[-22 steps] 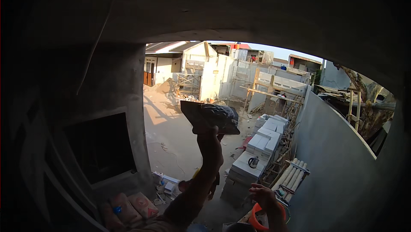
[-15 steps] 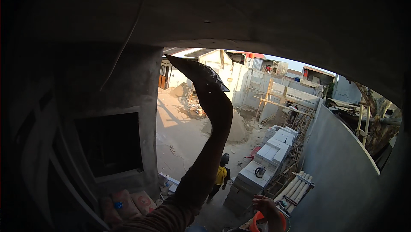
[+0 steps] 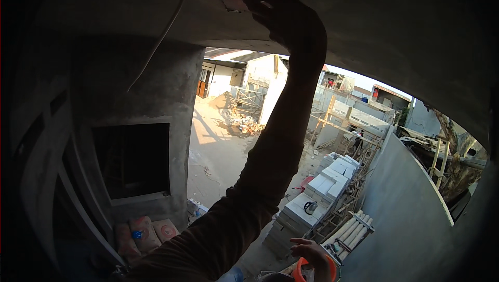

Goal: The person applies plaster to a concrete ceiling using a trowel and a hawk. They scoop wet plaster from a bucket onto the hawk and then spread it across the ceiling surface in multiple passes.

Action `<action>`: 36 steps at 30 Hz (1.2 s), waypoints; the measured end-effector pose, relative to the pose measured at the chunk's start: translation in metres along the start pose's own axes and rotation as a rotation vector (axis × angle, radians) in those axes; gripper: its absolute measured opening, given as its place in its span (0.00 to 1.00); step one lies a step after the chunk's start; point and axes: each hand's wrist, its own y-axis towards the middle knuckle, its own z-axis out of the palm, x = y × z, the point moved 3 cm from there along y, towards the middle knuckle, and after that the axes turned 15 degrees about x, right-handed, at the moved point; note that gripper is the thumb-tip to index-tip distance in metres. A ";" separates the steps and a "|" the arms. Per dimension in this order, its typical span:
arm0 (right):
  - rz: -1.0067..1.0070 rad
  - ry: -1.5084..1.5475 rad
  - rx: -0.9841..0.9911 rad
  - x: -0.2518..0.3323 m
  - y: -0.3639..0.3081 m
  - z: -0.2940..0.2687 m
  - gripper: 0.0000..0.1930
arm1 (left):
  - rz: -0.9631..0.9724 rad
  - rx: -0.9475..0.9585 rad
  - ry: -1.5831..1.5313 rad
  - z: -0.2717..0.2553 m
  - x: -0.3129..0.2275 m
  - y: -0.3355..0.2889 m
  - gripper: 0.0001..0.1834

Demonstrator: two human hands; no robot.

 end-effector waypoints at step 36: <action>0.237 -0.172 -0.021 -0.030 0.016 -0.011 0.28 | 0.176 0.302 -0.575 -0.088 0.033 -0.013 0.40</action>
